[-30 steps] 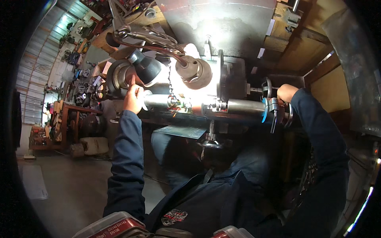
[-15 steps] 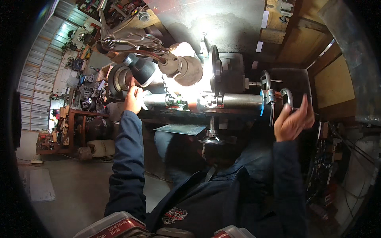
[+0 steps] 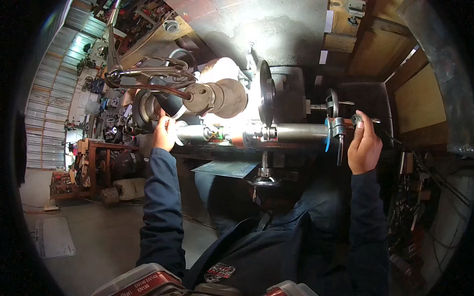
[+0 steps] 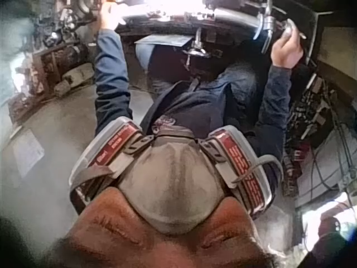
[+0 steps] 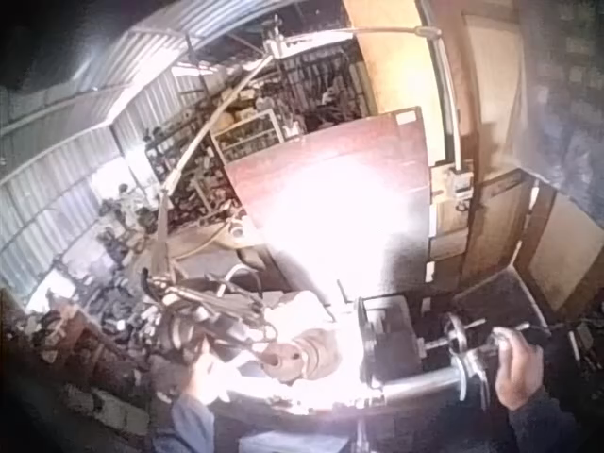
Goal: The recorder is using a lathe to grind a metal cylinder and measuring it with calipers.
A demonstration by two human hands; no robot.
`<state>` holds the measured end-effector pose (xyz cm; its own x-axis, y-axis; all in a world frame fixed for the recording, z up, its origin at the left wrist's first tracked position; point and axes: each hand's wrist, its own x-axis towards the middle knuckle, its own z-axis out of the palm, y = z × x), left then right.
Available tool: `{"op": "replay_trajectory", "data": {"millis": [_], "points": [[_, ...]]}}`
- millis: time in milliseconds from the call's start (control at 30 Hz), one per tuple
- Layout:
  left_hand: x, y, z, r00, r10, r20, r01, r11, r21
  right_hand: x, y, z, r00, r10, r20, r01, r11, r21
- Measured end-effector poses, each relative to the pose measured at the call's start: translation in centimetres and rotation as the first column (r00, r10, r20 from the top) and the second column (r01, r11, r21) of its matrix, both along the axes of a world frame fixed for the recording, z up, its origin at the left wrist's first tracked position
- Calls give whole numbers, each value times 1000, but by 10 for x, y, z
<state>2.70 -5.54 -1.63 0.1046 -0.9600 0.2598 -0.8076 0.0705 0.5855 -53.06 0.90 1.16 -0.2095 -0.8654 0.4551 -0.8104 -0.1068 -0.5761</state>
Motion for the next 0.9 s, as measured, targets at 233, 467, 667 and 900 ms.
{"op": "replay_trajectory", "data": {"millis": [233,467,667,900], "points": [[-9,2,10,1000,3,9,-3,1000,21,-11,-24,9,996,-16,-93,40,963,266],[-10,4,14,999,14,45,-15,1000,27,-1,-13,6,994,-75,-74,82,991,105],[-14,3,13,1000,1,4,-1,1000,26,1,8,-31,998,-55,-12,51,977,-207],[-12,1,18,999,18,28,-22,992,124,-17,20,-137,971,-218,-101,141,856,-498]]}}
